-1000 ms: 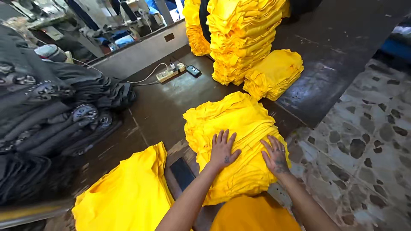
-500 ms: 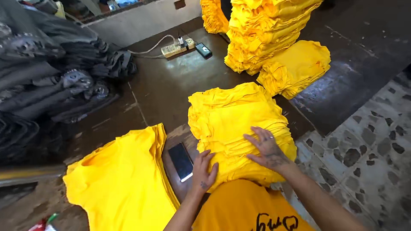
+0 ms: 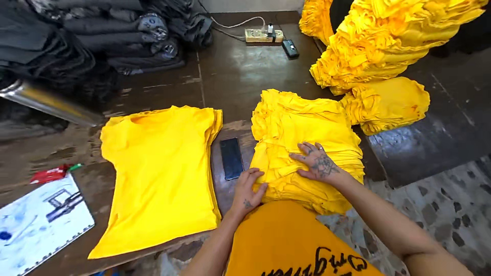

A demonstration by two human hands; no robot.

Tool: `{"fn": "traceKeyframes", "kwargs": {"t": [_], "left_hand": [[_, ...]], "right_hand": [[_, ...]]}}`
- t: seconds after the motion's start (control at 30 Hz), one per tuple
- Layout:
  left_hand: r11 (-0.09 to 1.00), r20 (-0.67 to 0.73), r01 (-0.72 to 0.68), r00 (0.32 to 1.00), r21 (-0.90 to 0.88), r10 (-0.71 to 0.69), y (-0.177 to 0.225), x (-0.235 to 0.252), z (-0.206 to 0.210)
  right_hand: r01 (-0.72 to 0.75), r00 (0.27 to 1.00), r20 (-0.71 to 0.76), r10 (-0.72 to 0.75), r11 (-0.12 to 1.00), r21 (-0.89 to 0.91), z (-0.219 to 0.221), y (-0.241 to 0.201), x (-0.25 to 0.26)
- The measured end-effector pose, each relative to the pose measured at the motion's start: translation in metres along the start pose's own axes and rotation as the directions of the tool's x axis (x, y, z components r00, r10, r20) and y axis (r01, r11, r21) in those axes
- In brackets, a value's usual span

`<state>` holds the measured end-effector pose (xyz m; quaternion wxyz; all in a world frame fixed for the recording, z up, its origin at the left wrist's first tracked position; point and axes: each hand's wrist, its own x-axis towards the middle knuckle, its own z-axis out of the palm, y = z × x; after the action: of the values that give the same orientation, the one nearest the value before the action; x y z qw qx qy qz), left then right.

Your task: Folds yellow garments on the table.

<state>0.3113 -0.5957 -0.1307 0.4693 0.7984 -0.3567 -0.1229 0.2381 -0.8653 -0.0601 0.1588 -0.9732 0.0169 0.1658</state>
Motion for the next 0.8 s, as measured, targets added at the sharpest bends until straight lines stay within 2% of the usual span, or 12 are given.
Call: {"fn": "traceKeyframes", "kwargs": {"t": [0.07,0.13,0.23,0.4,0.5,0.6,0.7,0.8], "left_hand": [[0.994,-0.05,-0.104,0.993,0.023,0.105,0.006,0.001,0.007],[0.986,0.017,-0.156,0.988,0.063,0.156,0.012,0.002,0.011],[0.984,0.159,-0.142,0.979,0.108,0.123,0.007,-0.001,0.017],[0.982,0.197,-0.149,0.972,0.116,0.124,0.011,0.006,0.012],[0.975,0.281,-0.093,0.959,0.2,0.033,0.026,0.023,0.007],[0.948,0.457,-0.012,0.878,0.317,-0.141,0.048,0.051,-0.002],[0.925,0.529,-0.001,0.82,0.381,-0.217,0.063,0.073,-0.006],[0.96,0.466,-0.078,0.883,0.269,-0.059,0.066,0.086,0.0]], "right_hand": [[-0.018,0.999,0.038,0.018,1.0,0.012,-0.003,-0.004,-0.001],[-0.026,0.999,0.035,0.024,0.998,0.058,-0.008,-0.001,-0.001],[-0.011,1.0,0.017,0.01,0.995,0.101,-0.008,0.006,-0.001],[-0.037,0.999,0.046,0.03,0.985,0.169,-0.011,0.004,-0.002],[-0.007,0.996,-0.093,0.016,0.996,0.089,0.007,-0.001,-0.005],[-0.028,0.985,-0.17,0.036,0.998,0.048,0.018,-0.011,-0.007],[-0.114,0.978,-0.17,0.123,0.992,0.06,0.015,-0.019,-0.001],[-0.203,0.97,-0.116,0.212,0.975,0.089,-0.002,-0.025,0.008]]}}
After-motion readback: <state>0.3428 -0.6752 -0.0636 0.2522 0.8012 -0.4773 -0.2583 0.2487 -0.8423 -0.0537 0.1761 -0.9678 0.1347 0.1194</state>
